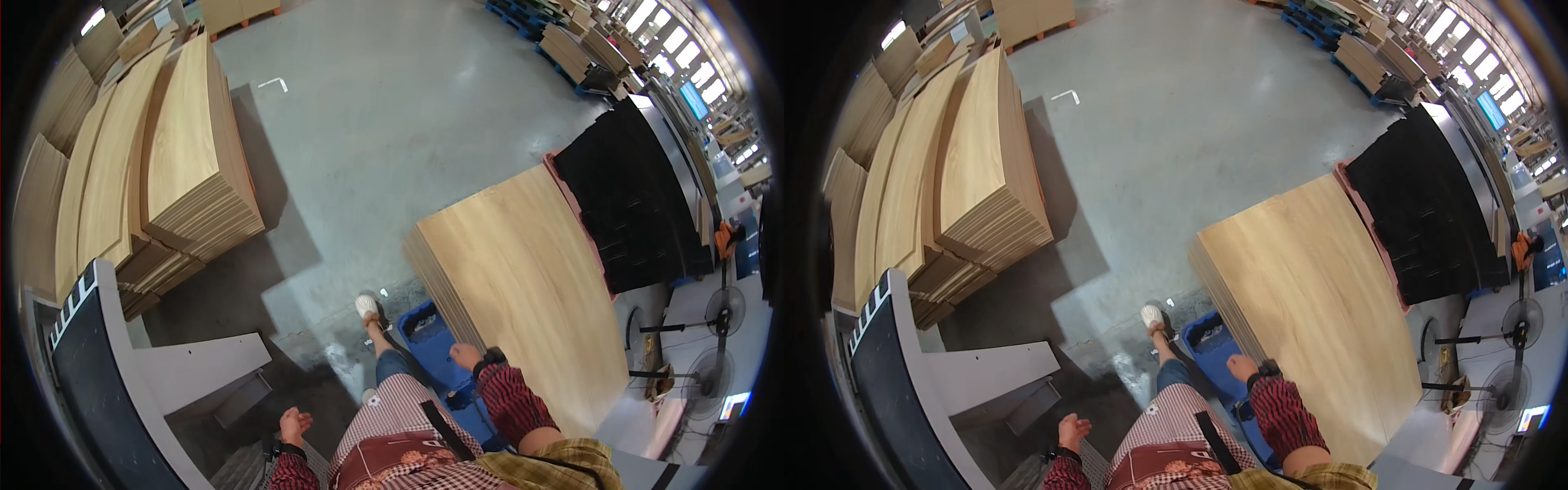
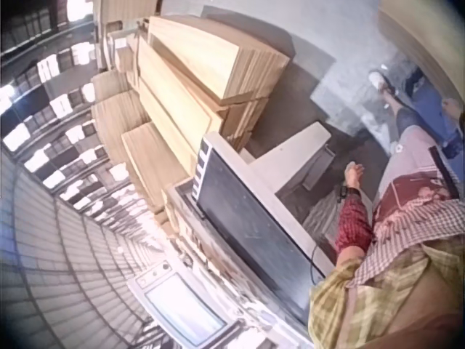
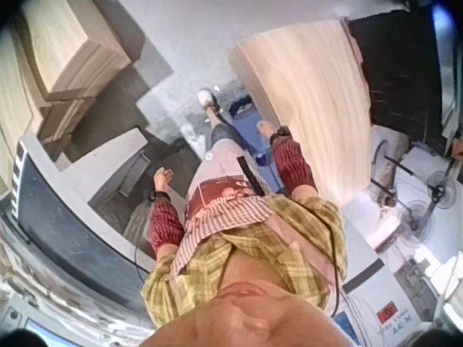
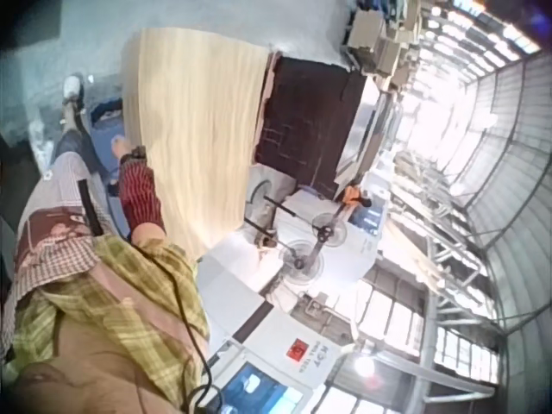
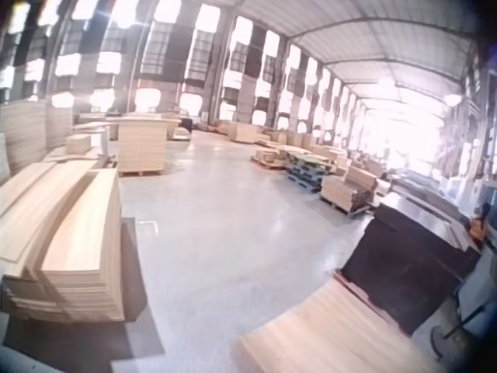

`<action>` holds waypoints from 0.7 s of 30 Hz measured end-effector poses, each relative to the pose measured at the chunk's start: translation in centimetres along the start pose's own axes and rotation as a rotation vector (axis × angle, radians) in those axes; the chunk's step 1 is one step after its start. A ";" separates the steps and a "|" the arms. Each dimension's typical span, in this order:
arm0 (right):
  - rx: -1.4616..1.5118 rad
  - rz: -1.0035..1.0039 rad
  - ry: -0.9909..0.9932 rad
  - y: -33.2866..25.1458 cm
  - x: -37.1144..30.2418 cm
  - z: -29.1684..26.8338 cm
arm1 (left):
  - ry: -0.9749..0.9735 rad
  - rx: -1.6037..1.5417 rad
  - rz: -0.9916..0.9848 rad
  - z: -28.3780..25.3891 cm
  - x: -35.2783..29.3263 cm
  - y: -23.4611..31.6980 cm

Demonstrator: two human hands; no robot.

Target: Placing wood panels onto a machine for processing, then moving them to a stack and cleaning the machine with an air blower.

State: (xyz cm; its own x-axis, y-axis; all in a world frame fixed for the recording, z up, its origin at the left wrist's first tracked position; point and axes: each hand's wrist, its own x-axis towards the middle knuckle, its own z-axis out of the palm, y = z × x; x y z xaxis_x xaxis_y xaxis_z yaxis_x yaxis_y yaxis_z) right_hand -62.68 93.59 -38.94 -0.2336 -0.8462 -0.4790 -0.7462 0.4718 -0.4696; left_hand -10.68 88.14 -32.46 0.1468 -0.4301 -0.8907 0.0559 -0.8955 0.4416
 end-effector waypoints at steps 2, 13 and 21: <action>0.006 0.038 0.029 -3.7 6.4 -3.4 | 0.064 0.006 -0.081 0.4 1.0 -0.6; -0.670 -0.068 0.057 -10.7 37.2 -13.0 | -0.018 -0.086 -0.091 13.7 5.5 14.2; -0.732 -0.045 -0.251 -9.9 41.9 -13.6 | -0.088 -0.071 -0.181 18.5 4.7 18.7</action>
State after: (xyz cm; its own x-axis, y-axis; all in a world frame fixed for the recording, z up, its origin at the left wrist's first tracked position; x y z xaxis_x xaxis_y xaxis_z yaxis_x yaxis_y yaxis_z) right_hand -73.53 50.04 -44.27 -0.1100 -0.7383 -0.6655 -0.9939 0.0803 0.0752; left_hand -27.18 67.23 -30.36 0.0410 -0.2739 -0.9609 0.1434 -0.9501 0.2770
